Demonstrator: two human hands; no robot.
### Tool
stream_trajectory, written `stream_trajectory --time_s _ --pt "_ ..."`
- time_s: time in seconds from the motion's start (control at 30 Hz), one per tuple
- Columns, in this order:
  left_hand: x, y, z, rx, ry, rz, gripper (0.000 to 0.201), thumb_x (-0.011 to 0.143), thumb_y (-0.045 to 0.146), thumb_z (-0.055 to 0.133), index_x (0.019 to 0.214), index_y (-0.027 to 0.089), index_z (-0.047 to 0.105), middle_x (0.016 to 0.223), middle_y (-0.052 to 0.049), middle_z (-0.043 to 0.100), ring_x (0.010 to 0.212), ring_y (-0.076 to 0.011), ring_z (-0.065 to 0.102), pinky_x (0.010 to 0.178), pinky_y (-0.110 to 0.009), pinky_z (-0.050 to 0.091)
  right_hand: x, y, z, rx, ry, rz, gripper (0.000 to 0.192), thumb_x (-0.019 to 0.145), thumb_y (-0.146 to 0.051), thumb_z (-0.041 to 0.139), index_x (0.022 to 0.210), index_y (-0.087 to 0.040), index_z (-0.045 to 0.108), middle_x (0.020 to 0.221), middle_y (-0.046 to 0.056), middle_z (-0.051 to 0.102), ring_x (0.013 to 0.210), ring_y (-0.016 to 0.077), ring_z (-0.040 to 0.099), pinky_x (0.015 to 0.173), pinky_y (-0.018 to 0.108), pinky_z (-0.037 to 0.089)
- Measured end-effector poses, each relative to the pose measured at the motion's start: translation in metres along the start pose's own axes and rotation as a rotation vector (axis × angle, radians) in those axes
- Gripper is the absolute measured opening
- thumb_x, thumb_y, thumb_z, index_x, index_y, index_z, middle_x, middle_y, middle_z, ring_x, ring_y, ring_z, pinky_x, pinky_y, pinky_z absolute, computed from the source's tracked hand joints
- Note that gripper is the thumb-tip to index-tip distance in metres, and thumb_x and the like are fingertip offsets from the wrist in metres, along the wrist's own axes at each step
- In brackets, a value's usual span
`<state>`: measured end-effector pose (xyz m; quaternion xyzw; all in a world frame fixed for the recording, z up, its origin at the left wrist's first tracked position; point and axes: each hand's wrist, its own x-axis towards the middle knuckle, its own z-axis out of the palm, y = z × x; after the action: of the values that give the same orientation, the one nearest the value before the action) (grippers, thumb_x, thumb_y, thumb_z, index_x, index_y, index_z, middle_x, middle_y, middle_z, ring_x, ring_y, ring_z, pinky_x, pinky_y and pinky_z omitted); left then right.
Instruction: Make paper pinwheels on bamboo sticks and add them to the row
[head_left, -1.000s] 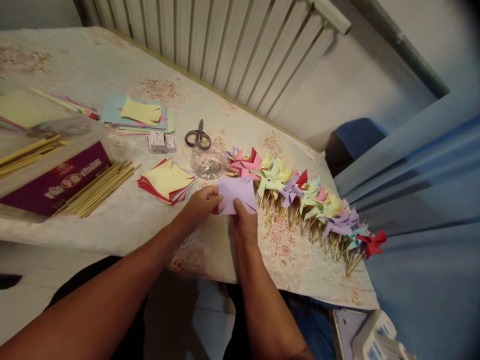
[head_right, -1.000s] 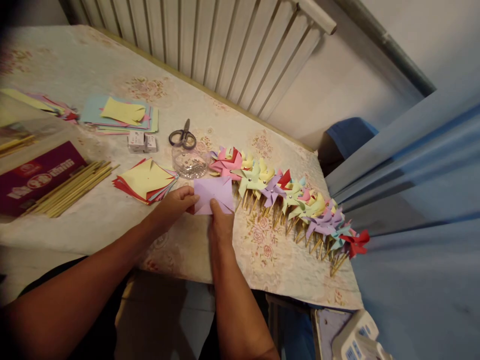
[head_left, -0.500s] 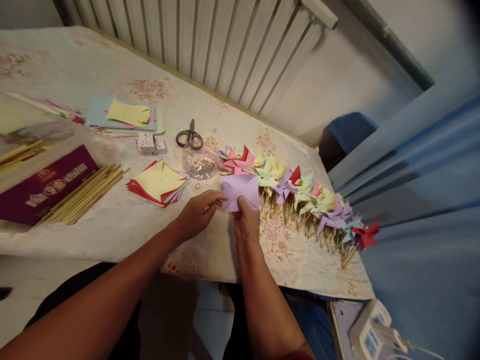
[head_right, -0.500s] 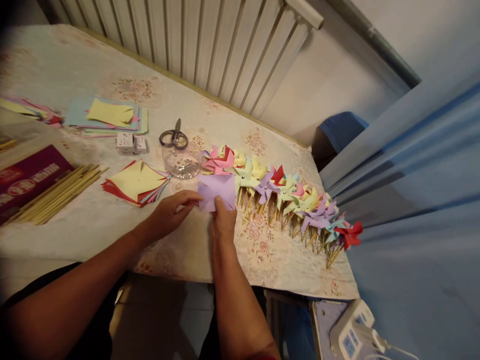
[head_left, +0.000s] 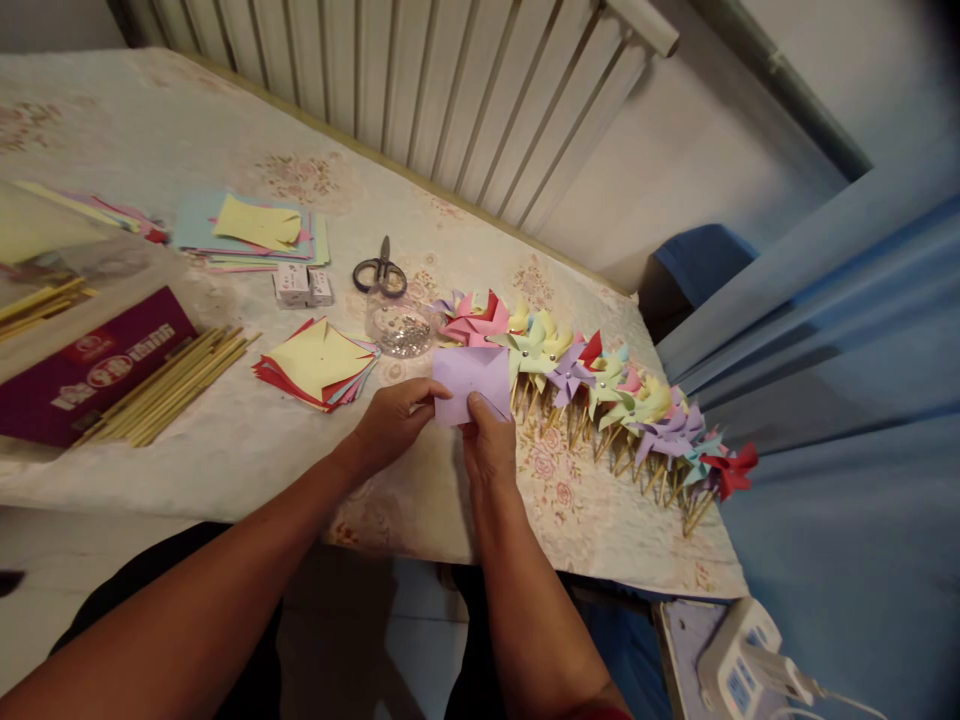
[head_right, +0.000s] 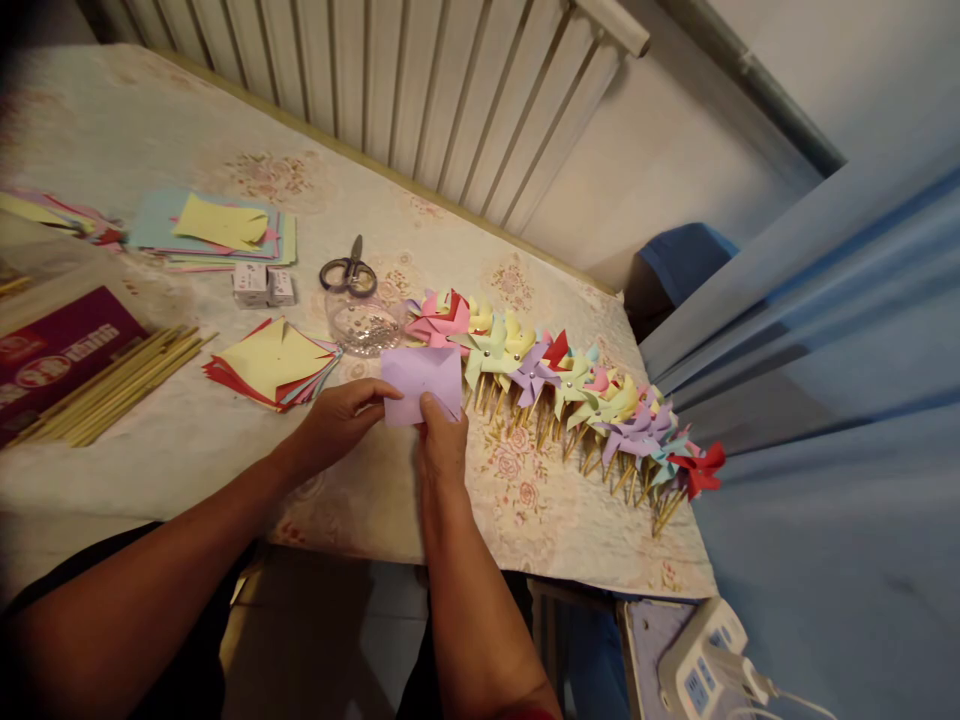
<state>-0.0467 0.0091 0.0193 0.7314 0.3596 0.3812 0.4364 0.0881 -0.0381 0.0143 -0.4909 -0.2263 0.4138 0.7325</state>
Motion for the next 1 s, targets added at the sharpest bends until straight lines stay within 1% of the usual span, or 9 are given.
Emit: stream_trajectory --time_s 0.13,0.27,0.37,0.5,0.63,0.83,1.0 --pt "0.000 0.003 -0.001 -0.028 0.009 -0.044 0.018 0.078 0.028 0.057 0.087 0.021 0.071 0.086 -0.002 0.074 0.079 -0.0183 0.064 0.082 -0.030 0.049 -0.001 0.002 -0.001 0.023 -0.009 -0.005 0.034 0.067 -0.026 0.073 0.100 -0.018 0.071 0.098 0.003 0.076 0.097 0.0208 0.068 0.087 0.036 0.059" --pt "0.001 0.004 0.000 -0.049 0.012 -0.059 0.013 0.076 0.028 0.059 0.082 0.021 0.069 0.076 0.000 0.069 0.070 -0.0160 0.059 0.075 -0.028 0.046 -0.001 0.004 -0.002 -0.004 -0.038 -0.011 0.030 0.070 -0.025 0.071 0.099 -0.017 0.071 0.094 0.002 0.075 0.088 0.0177 0.068 0.084 0.033 0.058" --pt "0.002 0.003 -0.001 -0.065 0.025 -0.033 0.011 0.077 0.030 0.061 0.078 0.021 0.067 0.074 0.000 0.065 0.071 -0.0164 0.056 0.072 -0.029 0.044 -0.001 0.005 -0.003 -0.040 -0.045 -0.006 0.024 0.071 -0.025 0.070 0.093 -0.017 0.070 0.087 0.000 0.073 0.081 0.0162 0.066 0.079 0.031 0.057" --pt "0.004 0.003 -0.001 -0.079 0.062 0.021 0.016 0.080 0.035 0.061 0.073 0.021 0.066 0.076 -0.002 0.061 0.075 -0.0174 0.054 0.073 -0.030 0.043 -0.001 0.008 -0.004 -0.075 -0.044 0.005 0.018 0.071 -0.027 0.069 0.087 -0.018 0.069 0.077 -0.001 0.069 0.082 0.0173 0.065 0.077 0.030 0.057" --pt "0.004 0.003 0.000 -0.104 0.100 0.006 0.016 0.079 0.036 0.064 0.072 0.021 0.066 0.076 -0.001 0.058 0.074 -0.0170 0.053 0.072 -0.029 0.042 0.000 0.013 -0.005 -0.106 -0.059 0.013 0.017 0.071 -0.028 0.069 0.085 -0.018 0.068 0.073 -0.003 0.067 0.083 0.0174 0.064 0.076 0.029 0.056" --pt "0.004 0.003 0.001 -0.170 0.120 -0.091 0.017 0.075 0.035 0.068 0.071 0.020 0.062 0.071 0.001 0.060 0.070 -0.0152 0.051 0.068 -0.028 0.040 0.000 0.022 -0.008 -0.127 -0.056 0.037 0.021 0.072 -0.028 0.069 0.090 -0.018 0.071 0.077 -0.002 0.068 0.081 0.0160 0.064 0.074 0.027 0.056" --pt "0.004 0.004 0.001 -0.161 0.120 -0.111 0.019 0.075 0.036 0.068 0.070 0.020 0.060 0.068 0.002 0.056 0.066 -0.0137 0.048 0.064 -0.027 0.038 -0.001 0.024 -0.009 -0.144 -0.049 0.054 0.023 0.071 -0.028 0.071 0.091 -0.017 0.070 0.081 -0.002 0.070 0.078 0.0148 0.063 0.074 0.027 0.055"
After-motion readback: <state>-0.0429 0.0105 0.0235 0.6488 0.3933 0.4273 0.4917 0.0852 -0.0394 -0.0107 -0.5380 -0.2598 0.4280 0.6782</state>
